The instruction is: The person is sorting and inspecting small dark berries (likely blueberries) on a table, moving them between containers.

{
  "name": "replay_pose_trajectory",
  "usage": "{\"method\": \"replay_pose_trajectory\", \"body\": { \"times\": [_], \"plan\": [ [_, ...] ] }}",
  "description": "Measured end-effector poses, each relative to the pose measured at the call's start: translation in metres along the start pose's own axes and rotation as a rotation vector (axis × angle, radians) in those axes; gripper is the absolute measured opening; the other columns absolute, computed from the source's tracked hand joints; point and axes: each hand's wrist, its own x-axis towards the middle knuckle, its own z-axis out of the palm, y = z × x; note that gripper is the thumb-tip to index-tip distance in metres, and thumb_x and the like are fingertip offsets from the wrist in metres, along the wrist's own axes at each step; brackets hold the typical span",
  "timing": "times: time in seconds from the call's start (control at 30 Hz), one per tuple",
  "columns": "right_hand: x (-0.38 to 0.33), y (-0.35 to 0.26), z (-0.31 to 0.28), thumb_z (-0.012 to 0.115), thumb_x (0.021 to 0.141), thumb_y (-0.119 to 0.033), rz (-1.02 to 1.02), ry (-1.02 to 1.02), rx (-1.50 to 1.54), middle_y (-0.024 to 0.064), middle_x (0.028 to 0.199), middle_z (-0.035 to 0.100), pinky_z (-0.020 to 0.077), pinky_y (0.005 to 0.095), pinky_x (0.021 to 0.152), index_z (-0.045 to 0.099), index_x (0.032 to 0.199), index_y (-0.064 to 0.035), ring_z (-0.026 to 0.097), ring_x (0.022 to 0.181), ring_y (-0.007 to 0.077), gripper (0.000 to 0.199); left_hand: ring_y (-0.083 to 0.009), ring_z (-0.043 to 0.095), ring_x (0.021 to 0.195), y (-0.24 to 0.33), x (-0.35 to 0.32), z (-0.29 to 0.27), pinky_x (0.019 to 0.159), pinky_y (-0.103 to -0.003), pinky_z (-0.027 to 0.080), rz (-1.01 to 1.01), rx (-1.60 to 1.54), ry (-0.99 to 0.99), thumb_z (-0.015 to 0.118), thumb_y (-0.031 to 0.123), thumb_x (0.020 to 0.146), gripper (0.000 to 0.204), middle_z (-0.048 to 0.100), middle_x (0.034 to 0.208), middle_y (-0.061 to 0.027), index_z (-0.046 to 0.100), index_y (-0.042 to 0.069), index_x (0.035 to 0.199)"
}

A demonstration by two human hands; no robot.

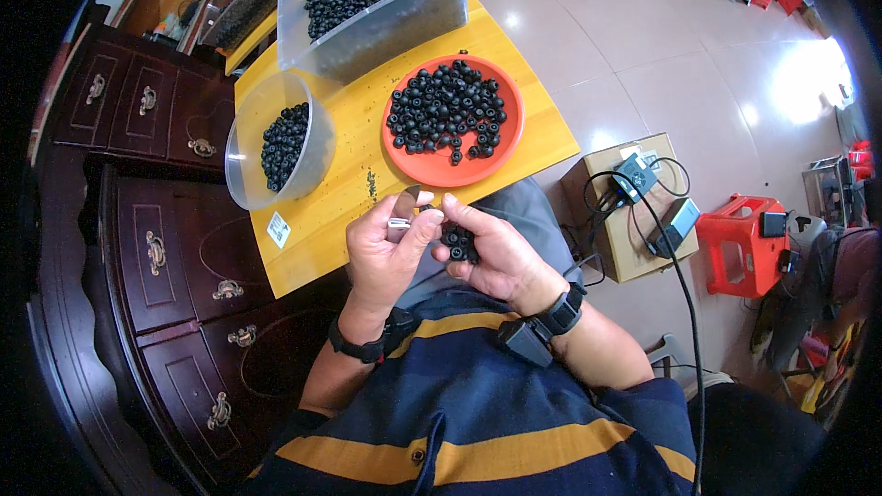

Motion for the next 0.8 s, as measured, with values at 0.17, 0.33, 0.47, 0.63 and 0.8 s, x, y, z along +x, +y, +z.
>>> {"method": "replay_pose_trajectory", "body": {
  "times": [0.17,0.33,0.47,0.63,0.8],
  "plan": [
    [-0.004,-0.002,-0.006,0.055,0.104,-0.031,-0.045,-0.043,-0.131,0.0016,0.095,0.061,0.0392,0.0174,0.044,0.058,0.115,-0.0082,0.056,0.070,0.0102,0.026,-0.0078,0.068,0.071,-0.007,0.000,-0.003,0.061,-0.022,0.054,0.074,0.229,0.007,0.074,0.006,0.090,0.019,0.072,0.084,-0.0061,0.070,-0.004,0.106],
    [-0.002,-0.005,-0.013,0.055,0.104,-0.028,-0.037,-0.087,-0.108,0.0012,0.095,0.060,0.0378,0.0159,0.044,0.058,0.118,-0.0085,0.055,0.070,0.0082,0.024,-0.0103,0.070,0.071,-0.001,0.000,0.000,0.061,-0.023,0.055,0.252,0.373,-0.050,0.074,0.003,0.089,0.023,0.071,0.083,-0.0061,0.069,-0.005,0.111],
    [-0.007,-0.008,-0.007,0.056,0.104,-0.025,-0.072,-0.059,-0.152,0.0002,0.094,0.059,0.0370,0.0149,0.045,0.059,0.119,-0.0058,0.054,0.070,0.0054,0.025,-0.0098,0.070,0.074,-0.002,-0.010,0.003,0.064,-0.024,0.055,0.011,0.131,-0.075,0.072,0.003,0.090,0.025,0.071,0.085,-0.0043,0.068,-0.006,0.113],
    [-0.006,-0.011,-0.003,0.057,0.104,-0.025,-0.108,-0.121,-0.226,-0.0008,0.091,0.058,0.0366,0.0147,0.045,0.061,0.118,-0.0035,0.052,0.069,0.0031,0.026,-0.0036,0.061,0.073,0.010,-0.007,0.000,0.066,-0.021,0.052,-0.069,0.002,-0.073,0.070,0.000,0.091,0.024,0.067,0.083,0.0014,0.067,-0.006,0.114],
    [-0.002,-0.007,-0.007,0.059,0.102,-0.024,-0.152,-0.093,-0.277,-0.0028,0.087,0.061,0.0378,0.0147,0.045,0.064,0.114,-0.0048,0.054,0.068,0.0023,0.023,-0.0023,0.060,0.071,0.003,-0.010,0.005,0.062,-0.020,0.051,-0.048,0.053,-0.031,0.071,-0.002,0.089,0.024,0.067,0.081,0.0008,0.068,-0.003,0.113]
  ]
}}
